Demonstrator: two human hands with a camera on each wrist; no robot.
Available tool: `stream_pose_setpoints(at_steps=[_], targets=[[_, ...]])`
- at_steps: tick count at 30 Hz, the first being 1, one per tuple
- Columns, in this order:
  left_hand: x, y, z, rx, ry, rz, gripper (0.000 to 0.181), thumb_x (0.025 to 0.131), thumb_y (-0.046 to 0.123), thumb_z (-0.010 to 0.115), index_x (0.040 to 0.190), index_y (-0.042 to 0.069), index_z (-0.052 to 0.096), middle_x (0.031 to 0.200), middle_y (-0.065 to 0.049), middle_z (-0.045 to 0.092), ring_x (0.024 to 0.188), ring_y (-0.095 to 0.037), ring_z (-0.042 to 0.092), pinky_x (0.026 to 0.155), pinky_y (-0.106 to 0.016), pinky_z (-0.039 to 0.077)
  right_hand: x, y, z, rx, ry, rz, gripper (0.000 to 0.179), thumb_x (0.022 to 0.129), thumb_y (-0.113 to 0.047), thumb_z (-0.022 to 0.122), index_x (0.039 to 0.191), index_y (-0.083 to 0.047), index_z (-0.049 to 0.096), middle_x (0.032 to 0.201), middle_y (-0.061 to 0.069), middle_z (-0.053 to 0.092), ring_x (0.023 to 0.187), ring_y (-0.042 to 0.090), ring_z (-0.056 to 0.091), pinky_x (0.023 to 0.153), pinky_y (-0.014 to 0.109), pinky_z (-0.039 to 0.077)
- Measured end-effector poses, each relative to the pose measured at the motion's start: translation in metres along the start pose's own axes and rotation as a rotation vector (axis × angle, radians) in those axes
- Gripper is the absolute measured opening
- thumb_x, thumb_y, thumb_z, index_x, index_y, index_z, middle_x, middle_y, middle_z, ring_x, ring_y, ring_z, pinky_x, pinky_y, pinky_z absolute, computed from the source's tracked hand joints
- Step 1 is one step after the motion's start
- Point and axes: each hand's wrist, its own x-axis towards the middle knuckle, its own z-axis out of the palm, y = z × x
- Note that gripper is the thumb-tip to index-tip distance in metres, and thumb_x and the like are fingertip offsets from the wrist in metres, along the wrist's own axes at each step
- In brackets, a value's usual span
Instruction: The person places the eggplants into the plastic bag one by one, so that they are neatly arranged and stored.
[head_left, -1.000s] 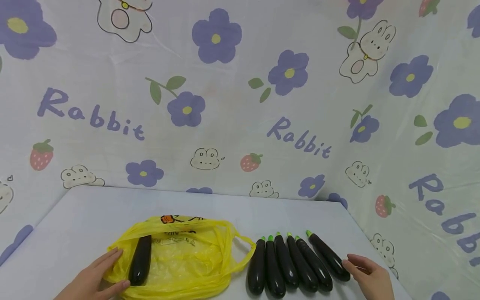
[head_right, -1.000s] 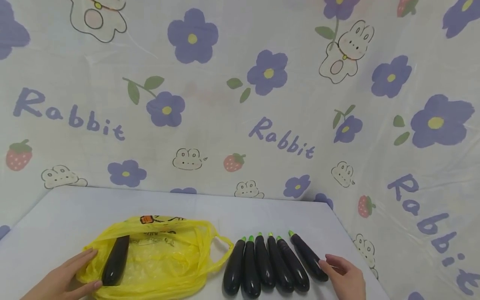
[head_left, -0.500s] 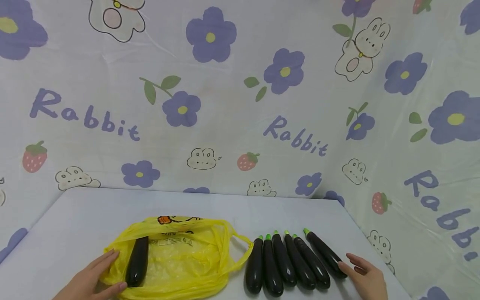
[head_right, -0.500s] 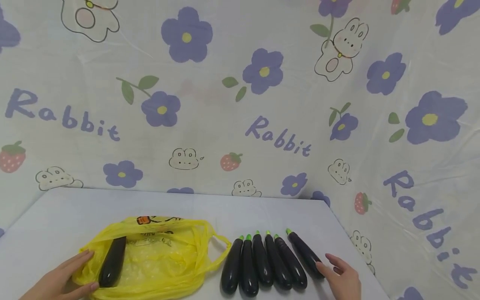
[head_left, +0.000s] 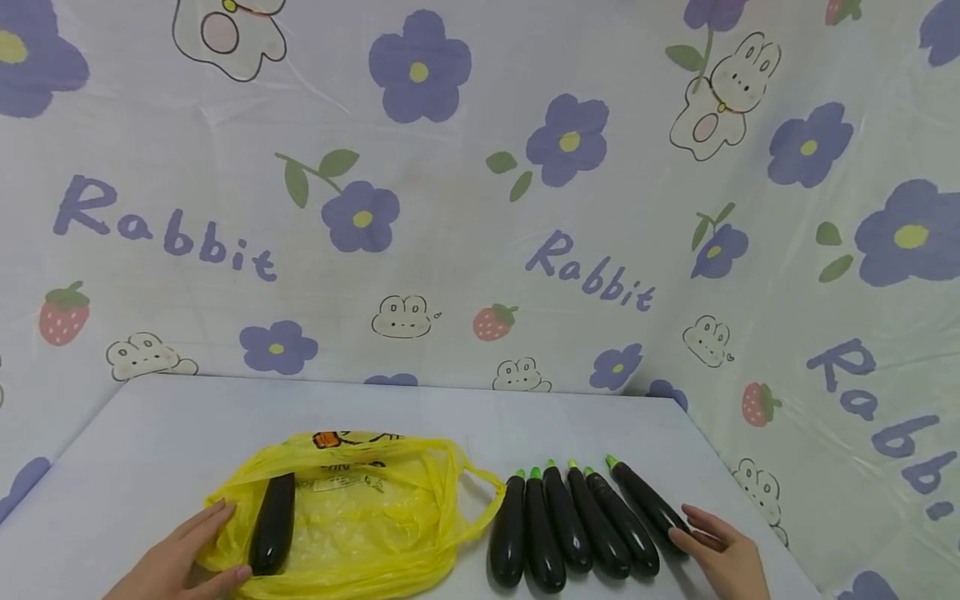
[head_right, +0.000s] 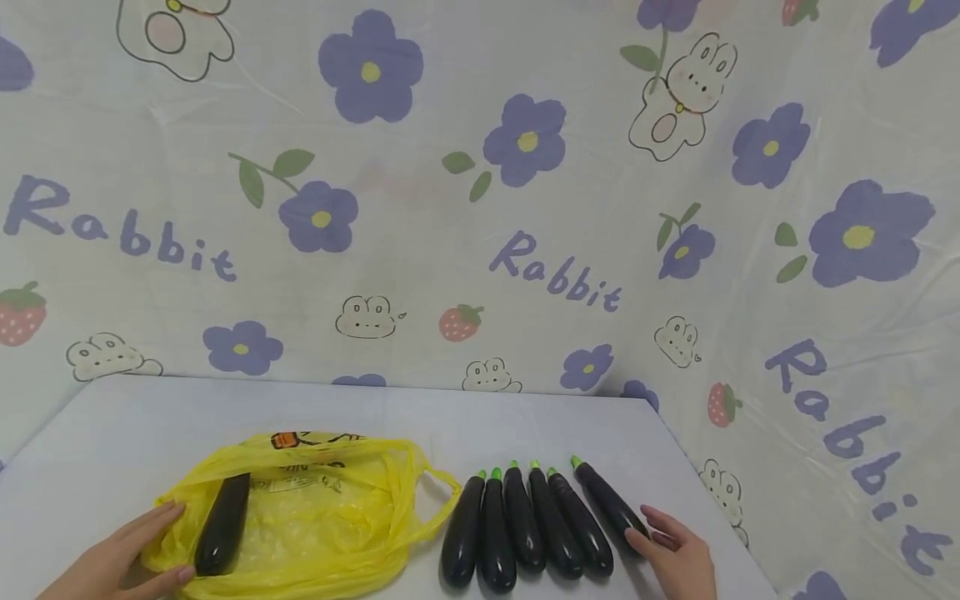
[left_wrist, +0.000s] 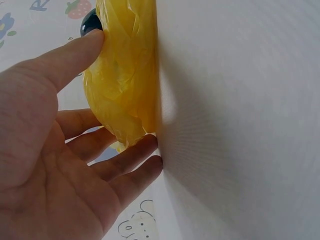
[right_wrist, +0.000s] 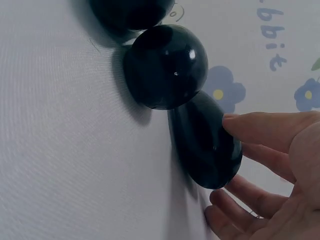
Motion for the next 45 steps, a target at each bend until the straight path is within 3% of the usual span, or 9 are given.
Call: stream_pose_setpoints(at_steps=[10,19,28,36,45], targets=[[0.000,0.001,-0.001,0.004,-0.009,0.001,0.090,0.091,0.052,0.064,0.146,-0.012,0.034,0.144,-0.038,0.033,0.127,-0.057,0.035,0.095,-0.068,0.039,-0.004,0.002,0.003,0.005,-0.014,-0.019,0.069,0.079,-0.030,0.085,0.133,0.005,0.058,0.125,0.031,0.058,0.110,0.046,0.058,0.083,0.047,0.054],[0.002,-0.001,0.000,-0.021,-0.021,-0.003,0.086,0.093,0.051,0.062,0.146,-0.011,0.033,0.145,-0.039,0.032,0.126,-0.059,0.033,0.093,-0.069,0.040,-0.002,0.005,0.007,-0.009,0.000,-0.006,0.065,0.081,-0.026,0.083,0.133,0.004,0.058,0.126,0.032,0.057,0.109,0.046,0.058,0.085,0.051,0.053],[0.001,-0.004,0.004,-0.039,-0.018,0.004,0.086,0.094,0.049,0.063,0.147,-0.011,0.033,0.144,-0.039,0.032,0.126,-0.060,0.034,0.091,-0.067,0.043,0.000,0.013,0.003,-0.014,0.006,-0.010,0.075,0.076,-0.035,0.087,0.133,0.005,0.058,0.124,0.030,0.059,0.110,0.046,0.058,0.082,0.049,0.055],[0.001,-0.006,0.005,-0.009,-0.001,-0.002,0.088,0.092,0.052,0.064,0.146,-0.011,0.034,0.144,-0.038,0.033,0.126,-0.060,0.034,0.092,-0.067,0.042,0.008,0.014,0.007,-0.035,0.027,-0.019,0.062,0.080,-0.024,0.084,0.131,0.002,0.061,0.126,0.031,0.057,0.107,0.045,0.060,0.084,0.049,0.054],[0.003,-0.006,0.005,-0.009,-0.006,-0.001,0.088,0.092,0.051,0.063,0.147,-0.011,0.033,0.144,-0.038,0.033,0.126,-0.060,0.033,0.092,-0.068,0.042,0.000,0.004,0.007,-0.026,0.007,-0.051,0.059,0.082,-0.022,0.082,0.131,0.004,0.060,0.126,0.032,0.057,0.108,0.046,0.059,0.085,0.048,0.054]])
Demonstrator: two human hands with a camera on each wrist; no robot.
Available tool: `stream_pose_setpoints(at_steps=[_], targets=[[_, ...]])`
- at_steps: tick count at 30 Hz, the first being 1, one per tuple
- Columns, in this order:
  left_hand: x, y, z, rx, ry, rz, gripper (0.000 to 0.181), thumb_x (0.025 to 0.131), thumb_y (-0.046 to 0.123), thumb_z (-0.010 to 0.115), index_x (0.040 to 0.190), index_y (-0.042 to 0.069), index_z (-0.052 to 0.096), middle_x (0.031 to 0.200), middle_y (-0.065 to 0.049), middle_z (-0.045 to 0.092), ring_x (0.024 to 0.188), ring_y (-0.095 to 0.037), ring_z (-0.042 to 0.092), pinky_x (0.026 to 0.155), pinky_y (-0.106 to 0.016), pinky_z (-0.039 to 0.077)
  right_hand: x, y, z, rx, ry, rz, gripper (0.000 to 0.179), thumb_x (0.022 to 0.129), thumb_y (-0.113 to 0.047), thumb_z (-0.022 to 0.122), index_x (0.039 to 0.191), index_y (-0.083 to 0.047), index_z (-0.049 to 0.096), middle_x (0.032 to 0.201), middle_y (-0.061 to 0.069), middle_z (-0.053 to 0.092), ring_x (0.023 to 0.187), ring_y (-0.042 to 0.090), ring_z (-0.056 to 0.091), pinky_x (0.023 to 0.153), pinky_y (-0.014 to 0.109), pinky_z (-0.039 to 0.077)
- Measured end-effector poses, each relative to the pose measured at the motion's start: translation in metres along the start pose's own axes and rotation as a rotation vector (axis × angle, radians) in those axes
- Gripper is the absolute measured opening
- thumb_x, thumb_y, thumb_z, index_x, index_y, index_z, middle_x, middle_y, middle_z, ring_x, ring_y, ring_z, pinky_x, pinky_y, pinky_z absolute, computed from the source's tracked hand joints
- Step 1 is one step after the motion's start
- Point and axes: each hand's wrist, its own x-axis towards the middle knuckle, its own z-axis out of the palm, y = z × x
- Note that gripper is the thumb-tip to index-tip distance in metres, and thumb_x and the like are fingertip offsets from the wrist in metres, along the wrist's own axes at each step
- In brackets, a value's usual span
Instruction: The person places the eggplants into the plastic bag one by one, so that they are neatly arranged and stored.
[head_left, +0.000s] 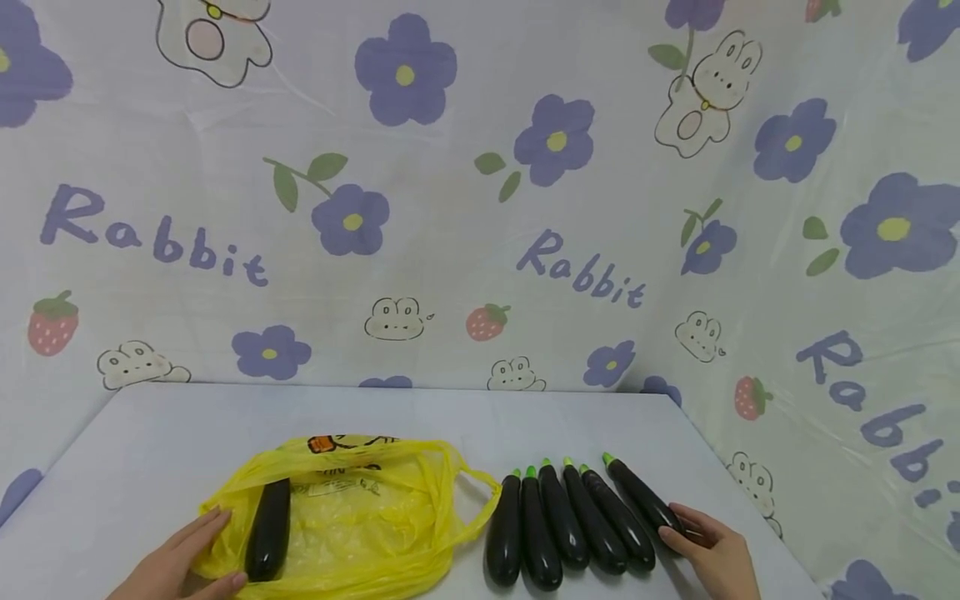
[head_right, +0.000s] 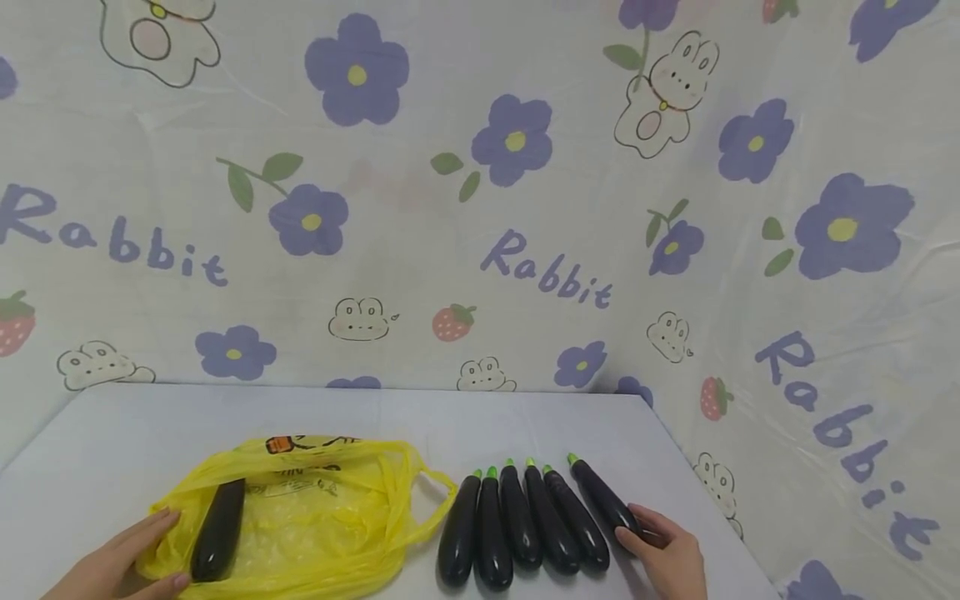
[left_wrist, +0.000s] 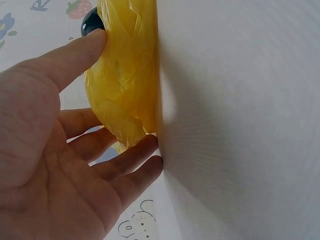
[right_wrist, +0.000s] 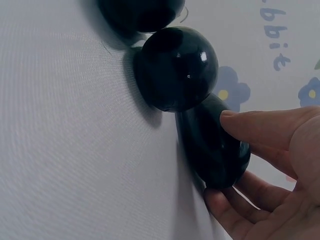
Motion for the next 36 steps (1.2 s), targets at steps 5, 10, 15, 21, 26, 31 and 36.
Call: stream_pose_setpoints(at_steps=[5,10,15,21,26,31,36], targets=[[-0.001,-0.002,0.000,-0.015,-0.005,0.017,0.086,0.094,0.049,0.062,0.147,-0.012,0.032,0.144,-0.039,0.031,0.126,-0.062,0.031,0.090,-0.069,0.041,-0.004,-0.004,-0.002,0.001,-0.003,-0.011,0.060,0.082,-0.024,0.083,0.130,0.005,0.061,0.125,0.032,0.057,0.107,0.046,0.060,0.084,0.047,0.055],[0.001,-0.005,0.000,-0.013,-0.007,0.021,0.085,0.094,0.049,0.062,0.146,-0.012,0.033,0.144,-0.039,0.032,0.126,-0.062,0.032,0.090,-0.070,0.041,-0.005,-0.004,-0.001,0.002,-0.003,-0.008,0.060,0.082,-0.023,0.083,0.130,0.005,0.060,0.125,0.032,0.057,0.107,0.046,0.060,0.083,0.045,0.056],[0.001,-0.005,0.001,-0.008,-0.006,0.009,0.087,0.093,0.050,0.063,0.146,-0.012,0.033,0.144,-0.039,0.032,0.126,-0.061,0.033,0.091,-0.069,0.041,-0.001,-0.003,0.000,0.000,0.003,0.008,0.059,0.082,-0.022,0.083,0.130,0.003,0.061,0.125,0.032,0.057,0.107,0.045,0.060,0.083,0.047,0.055],[-0.001,-0.001,0.000,0.000,0.000,-0.005,0.088,0.092,0.051,0.064,0.146,-0.011,0.034,0.144,-0.038,0.033,0.126,-0.060,0.033,0.093,-0.068,0.041,0.005,0.006,0.002,-0.012,0.003,0.011,0.059,0.082,-0.022,0.083,0.131,0.002,0.061,0.125,0.031,0.058,0.107,0.045,0.060,0.085,0.048,0.054],[-0.001,0.000,0.000,0.009,0.002,-0.022,0.090,0.090,0.053,0.065,0.146,-0.010,0.035,0.145,-0.037,0.033,0.126,-0.059,0.033,0.093,-0.067,0.041,0.006,0.008,0.002,-0.009,-0.007,0.015,0.059,0.082,-0.022,0.083,0.131,0.002,0.061,0.126,0.031,0.057,0.108,0.044,0.060,0.086,0.048,0.054],[0.000,-0.001,0.001,0.014,0.008,-0.018,0.089,0.090,0.053,0.065,0.146,-0.011,0.036,0.144,-0.037,0.034,0.126,-0.059,0.035,0.093,-0.067,0.041,0.003,0.003,0.000,-0.012,-0.006,0.007,0.059,0.082,-0.022,0.083,0.131,0.003,0.061,0.125,0.031,0.058,0.106,0.044,0.060,0.084,0.048,0.054],[0.001,-0.002,0.001,0.007,0.007,0.003,0.086,0.092,0.050,0.065,0.145,-0.011,0.036,0.143,-0.038,0.034,0.126,-0.060,0.034,0.092,-0.068,0.041,0.000,0.001,-0.001,-0.014,0.013,0.002,0.058,0.082,-0.021,0.082,0.130,0.004,0.060,0.124,0.032,0.058,0.104,0.045,0.061,0.083,0.050,0.054]])
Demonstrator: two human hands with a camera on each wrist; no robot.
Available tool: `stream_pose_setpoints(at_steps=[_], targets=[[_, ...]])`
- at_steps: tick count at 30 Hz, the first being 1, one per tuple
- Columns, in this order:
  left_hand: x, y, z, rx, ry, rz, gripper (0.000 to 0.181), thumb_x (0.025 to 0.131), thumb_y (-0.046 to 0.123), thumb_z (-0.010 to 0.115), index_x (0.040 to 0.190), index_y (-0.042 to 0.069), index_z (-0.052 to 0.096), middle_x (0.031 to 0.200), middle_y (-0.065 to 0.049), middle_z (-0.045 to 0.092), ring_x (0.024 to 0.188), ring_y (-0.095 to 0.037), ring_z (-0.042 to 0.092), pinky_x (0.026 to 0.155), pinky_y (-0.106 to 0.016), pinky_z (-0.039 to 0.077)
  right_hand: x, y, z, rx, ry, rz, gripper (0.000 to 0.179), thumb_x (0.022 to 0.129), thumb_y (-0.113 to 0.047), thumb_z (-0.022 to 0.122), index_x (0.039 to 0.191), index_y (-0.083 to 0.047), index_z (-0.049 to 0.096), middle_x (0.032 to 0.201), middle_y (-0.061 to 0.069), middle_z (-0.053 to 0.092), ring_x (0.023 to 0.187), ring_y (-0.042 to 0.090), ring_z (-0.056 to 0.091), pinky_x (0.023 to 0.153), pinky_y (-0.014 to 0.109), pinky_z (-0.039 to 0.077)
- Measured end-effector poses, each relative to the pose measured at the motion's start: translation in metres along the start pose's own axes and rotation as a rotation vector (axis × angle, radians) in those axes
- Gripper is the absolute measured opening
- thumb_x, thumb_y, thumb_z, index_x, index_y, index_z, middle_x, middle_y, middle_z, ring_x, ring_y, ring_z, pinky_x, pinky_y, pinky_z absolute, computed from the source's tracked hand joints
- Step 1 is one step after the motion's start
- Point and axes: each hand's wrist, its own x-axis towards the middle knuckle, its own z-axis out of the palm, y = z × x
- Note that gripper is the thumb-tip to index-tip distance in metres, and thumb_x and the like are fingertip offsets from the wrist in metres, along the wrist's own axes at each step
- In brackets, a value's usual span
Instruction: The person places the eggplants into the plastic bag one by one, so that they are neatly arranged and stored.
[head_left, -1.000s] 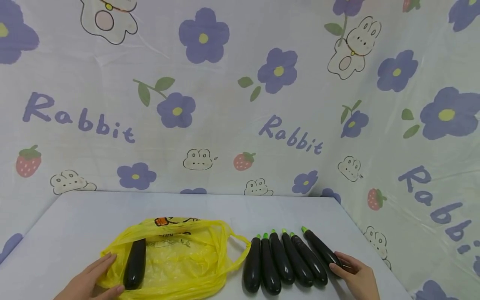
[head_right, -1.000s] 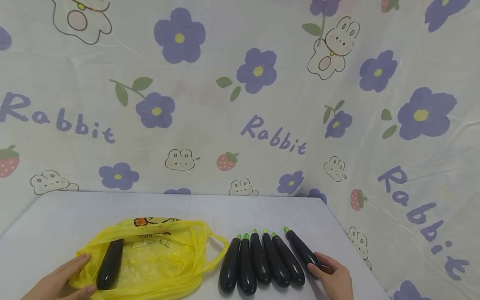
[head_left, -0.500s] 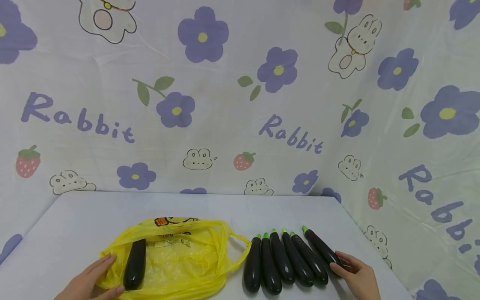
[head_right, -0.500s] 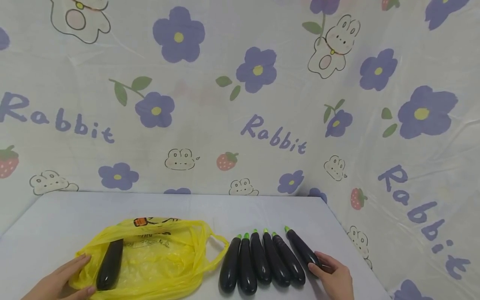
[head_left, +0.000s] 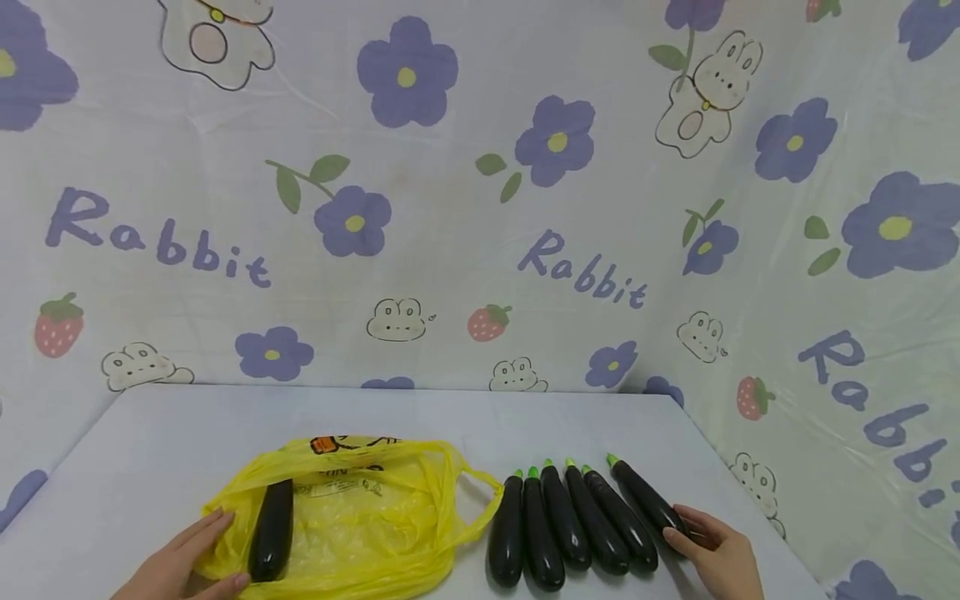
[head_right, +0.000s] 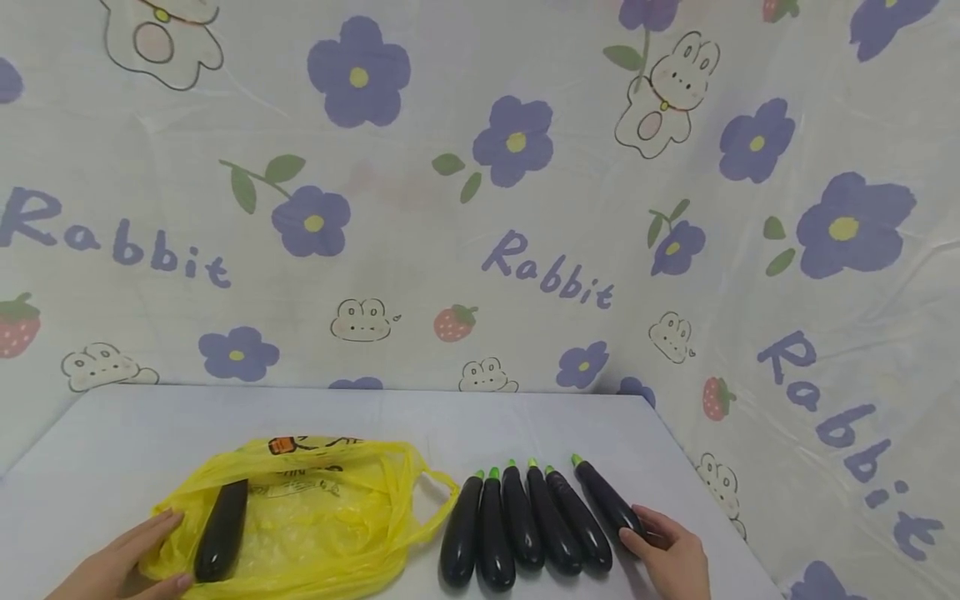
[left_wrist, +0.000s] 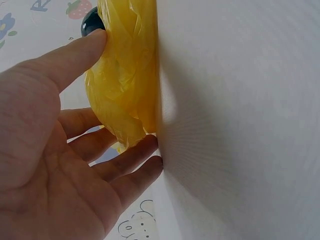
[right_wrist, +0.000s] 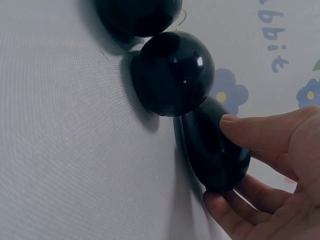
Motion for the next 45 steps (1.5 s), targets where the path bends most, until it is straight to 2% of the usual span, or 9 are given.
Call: stream_pose_setpoints(at_steps=[8,15,26,34,45], targets=[[0.000,-0.001,0.002,-0.017,0.002,0.026,0.084,0.093,0.048,0.065,0.145,-0.011,0.036,0.143,-0.039,0.034,0.125,-0.061,0.034,0.091,-0.068,0.042,-0.002,0.003,-0.002,0.005,0.029,0.003,0.058,0.082,-0.020,0.082,0.130,0.003,0.061,0.124,0.031,0.058,0.105,0.044,0.061,0.084,0.049,0.054],[0.000,-0.001,0.001,-0.012,0.002,0.002,0.086,0.091,0.050,0.066,0.145,-0.011,0.037,0.144,-0.038,0.034,0.126,-0.060,0.034,0.093,-0.068,0.041,-0.008,-0.006,-0.006,0.027,0.062,-0.016,0.061,0.080,-0.026,0.084,0.128,0.005,0.062,0.121,0.032,0.060,0.101,0.043,0.064,0.071,0.041,0.058],[-0.001,-0.004,0.002,-0.028,0.006,0.007,0.086,0.092,0.049,0.065,0.146,-0.010,0.035,0.144,-0.038,0.033,0.126,-0.061,0.034,0.091,-0.067,0.043,-0.012,-0.011,-0.003,0.066,0.152,0.012,0.057,0.078,-0.023,0.086,0.124,0.004,0.065,0.116,0.029,0.063,0.096,0.041,0.065,0.068,0.041,0.058],[-0.001,-0.002,0.001,-0.030,0.005,0.009,0.085,0.092,0.049,0.064,0.146,-0.010,0.035,0.144,-0.038,0.033,0.125,-0.060,0.034,0.090,-0.068,0.043,-0.013,-0.013,-0.003,0.081,0.170,0.016,0.059,0.077,-0.025,0.087,0.124,0.003,0.066,0.116,0.028,0.064,0.095,0.040,0.066,0.070,0.042,0.058],[-0.004,0.000,-0.001,-0.029,0.001,0.023,0.082,0.094,0.047,0.064,0.145,-0.011,0.036,0.143,-0.039,0.033,0.125,-0.061,0.035,0.090,-0.068,0.043,-0.014,-0.019,0.002,0.101,0.159,0.038,0.057,0.080,-0.022,0.084,0.128,0.002,0.063,0.121,0.029,0.061,0.102,0.043,0.062,0.083,0.053,0.052]])
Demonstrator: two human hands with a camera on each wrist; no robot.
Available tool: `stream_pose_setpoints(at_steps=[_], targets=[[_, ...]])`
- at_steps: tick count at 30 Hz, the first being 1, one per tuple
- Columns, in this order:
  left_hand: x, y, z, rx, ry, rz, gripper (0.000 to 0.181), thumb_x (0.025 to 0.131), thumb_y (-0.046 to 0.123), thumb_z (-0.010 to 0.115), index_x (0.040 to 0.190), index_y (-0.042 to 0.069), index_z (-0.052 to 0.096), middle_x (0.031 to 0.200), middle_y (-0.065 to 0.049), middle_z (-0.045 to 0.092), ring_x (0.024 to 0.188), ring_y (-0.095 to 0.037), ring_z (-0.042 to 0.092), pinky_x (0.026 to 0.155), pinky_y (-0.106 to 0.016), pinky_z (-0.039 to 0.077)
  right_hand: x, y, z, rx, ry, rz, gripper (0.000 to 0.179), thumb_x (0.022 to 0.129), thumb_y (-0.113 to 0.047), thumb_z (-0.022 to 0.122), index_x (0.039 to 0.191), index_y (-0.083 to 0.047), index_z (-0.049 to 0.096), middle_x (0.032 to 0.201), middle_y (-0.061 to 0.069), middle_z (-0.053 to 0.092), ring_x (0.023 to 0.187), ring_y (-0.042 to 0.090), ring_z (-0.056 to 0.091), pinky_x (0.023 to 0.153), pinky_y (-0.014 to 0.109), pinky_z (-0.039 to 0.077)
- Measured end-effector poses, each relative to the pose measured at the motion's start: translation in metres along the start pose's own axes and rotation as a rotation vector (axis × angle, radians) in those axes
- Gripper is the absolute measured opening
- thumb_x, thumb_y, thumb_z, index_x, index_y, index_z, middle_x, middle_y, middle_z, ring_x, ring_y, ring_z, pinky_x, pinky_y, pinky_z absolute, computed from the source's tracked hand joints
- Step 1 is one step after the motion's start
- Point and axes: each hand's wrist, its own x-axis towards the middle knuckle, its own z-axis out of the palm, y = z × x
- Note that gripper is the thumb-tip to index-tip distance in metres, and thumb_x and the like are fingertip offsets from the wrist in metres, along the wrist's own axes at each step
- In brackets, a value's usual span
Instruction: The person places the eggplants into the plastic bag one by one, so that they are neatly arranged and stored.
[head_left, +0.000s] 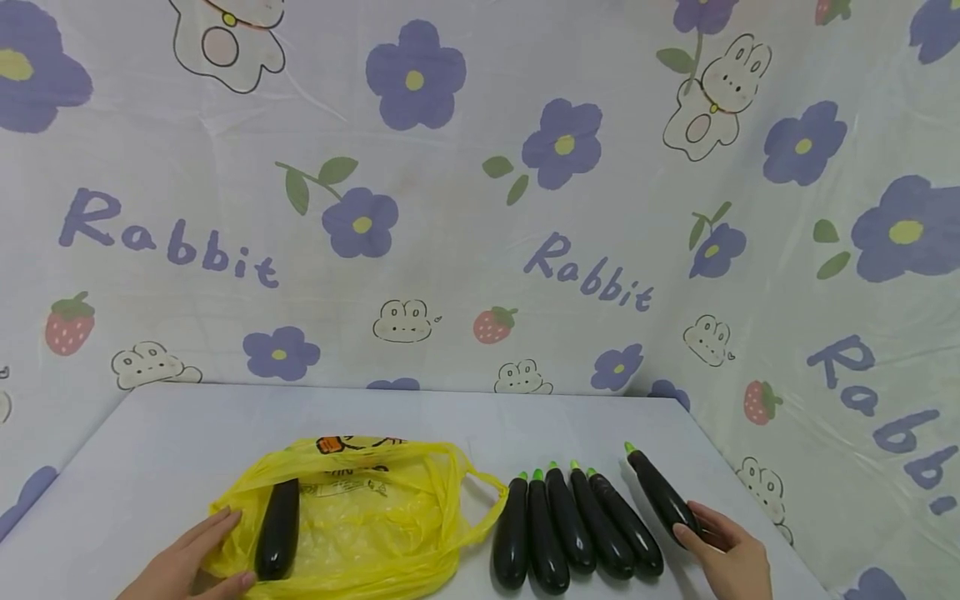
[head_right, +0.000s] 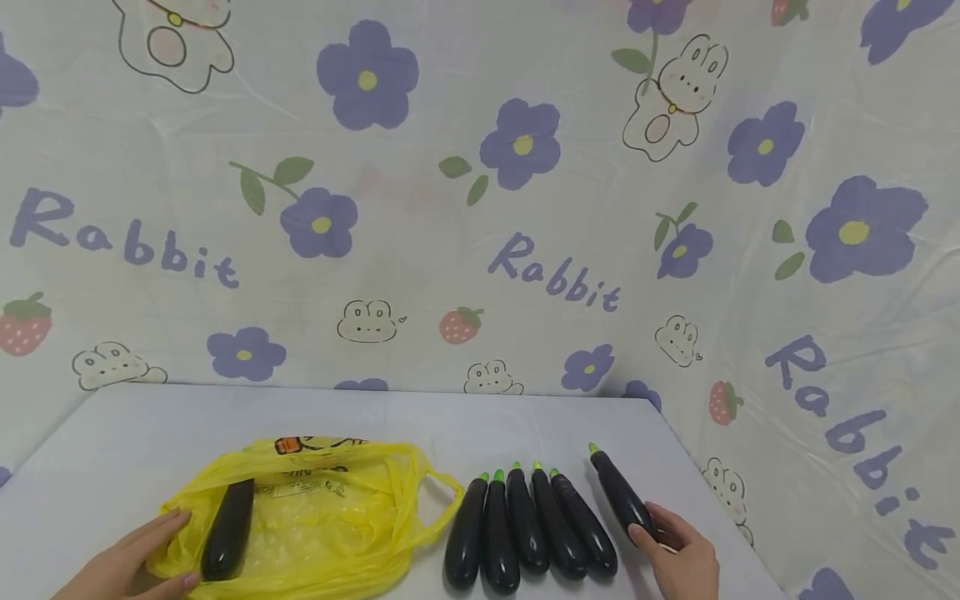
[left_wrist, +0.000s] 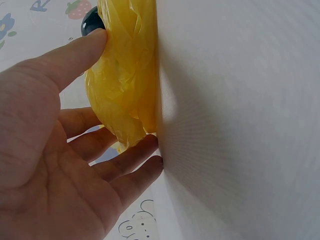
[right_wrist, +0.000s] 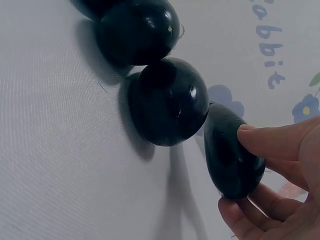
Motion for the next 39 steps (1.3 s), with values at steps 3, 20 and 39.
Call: stream_pose_setpoints(at_steps=[3,20,39], targets=[[-0.001,0.001,-0.001,0.001,-0.001,-0.003,0.083,0.093,0.048,0.064,0.145,-0.011,0.036,0.143,-0.039,0.034,0.125,-0.060,0.035,0.091,-0.068,0.042,-0.002,-0.001,0.001,0.001,-0.004,0.007,0.057,0.080,-0.021,0.084,0.129,0.001,0.063,0.122,0.028,0.061,0.105,0.042,0.061,0.082,0.051,0.053],[0.000,0.004,-0.004,-0.006,-0.002,0.036,0.078,0.095,0.042,0.063,0.144,-0.013,0.037,0.142,-0.040,0.034,0.125,-0.060,0.035,0.091,-0.068,0.042,-0.010,-0.011,0.006,0.008,-0.011,-0.059,0.056,0.081,-0.021,0.083,0.128,0.003,0.063,0.120,0.029,0.062,0.104,0.042,0.062,0.085,0.052,0.052],[0.002,-0.002,0.001,0.022,0.020,0.002,0.083,0.092,0.048,0.065,0.144,-0.010,0.038,0.142,-0.038,0.036,0.125,-0.059,0.037,0.092,-0.067,0.043,-0.026,-0.025,0.008,-0.004,-0.043,-0.160,0.053,0.083,-0.024,0.082,0.127,0.000,0.065,0.116,0.023,0.066,0.101,0.033,0.065,0.067,0.014,0.050]])
